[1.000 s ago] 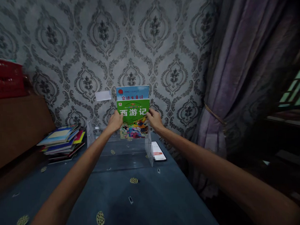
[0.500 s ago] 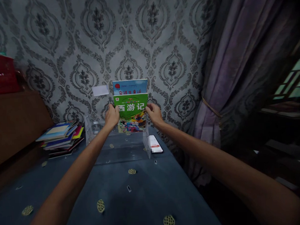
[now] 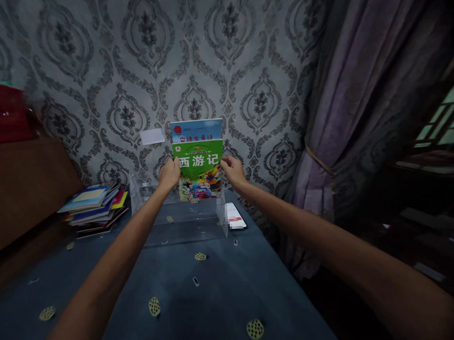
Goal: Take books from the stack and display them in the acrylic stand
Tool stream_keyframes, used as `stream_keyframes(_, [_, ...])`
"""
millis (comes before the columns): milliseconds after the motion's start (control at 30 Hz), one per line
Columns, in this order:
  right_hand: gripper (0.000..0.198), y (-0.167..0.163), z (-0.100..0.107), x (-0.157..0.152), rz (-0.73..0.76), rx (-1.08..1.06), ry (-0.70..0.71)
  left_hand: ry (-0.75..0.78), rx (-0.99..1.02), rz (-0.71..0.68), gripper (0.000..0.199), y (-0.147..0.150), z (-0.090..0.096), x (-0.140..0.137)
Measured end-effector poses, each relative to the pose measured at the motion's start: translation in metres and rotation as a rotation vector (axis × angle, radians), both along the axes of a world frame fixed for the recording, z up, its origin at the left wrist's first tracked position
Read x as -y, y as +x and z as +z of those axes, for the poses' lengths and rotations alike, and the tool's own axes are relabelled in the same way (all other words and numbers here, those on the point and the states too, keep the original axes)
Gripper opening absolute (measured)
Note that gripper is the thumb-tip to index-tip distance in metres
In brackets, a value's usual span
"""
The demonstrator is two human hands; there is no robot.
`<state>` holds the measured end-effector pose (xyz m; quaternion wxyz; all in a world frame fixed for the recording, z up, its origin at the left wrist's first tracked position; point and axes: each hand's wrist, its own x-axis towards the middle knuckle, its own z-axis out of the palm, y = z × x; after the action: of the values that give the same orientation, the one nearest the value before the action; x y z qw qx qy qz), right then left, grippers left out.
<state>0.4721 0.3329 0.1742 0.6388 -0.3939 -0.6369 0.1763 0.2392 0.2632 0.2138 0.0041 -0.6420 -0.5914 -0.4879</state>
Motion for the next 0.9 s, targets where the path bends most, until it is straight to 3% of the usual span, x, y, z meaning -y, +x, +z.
stream_keyframes(433, [0.030,0.002,-0.001,0.010,0.002,0.014,0.000,-0.101,-0.022,0.047,0.031,0.003,-0.001,0.018])
stream_keyframes(700, [0.032,0.001,0.000,0.023,0.008,-0.002,-0.003,-0.079,-0.033,0.028,0.033,0.007,-0.002,0.026])
stream_keyframes(800, [0.037,0.000,-0.005,0.032,0.018,-0.015,-0.020,-0.053,-0.038,0.011,0.034,0.004,-0.009,0.034])
stream_keyframes(900, [0.043,0.001,-0.022,0.050,0.042,-0.025,-0.045,0.013,-0.068,-0.013,0.032,-0.007,-0.030,0.048])
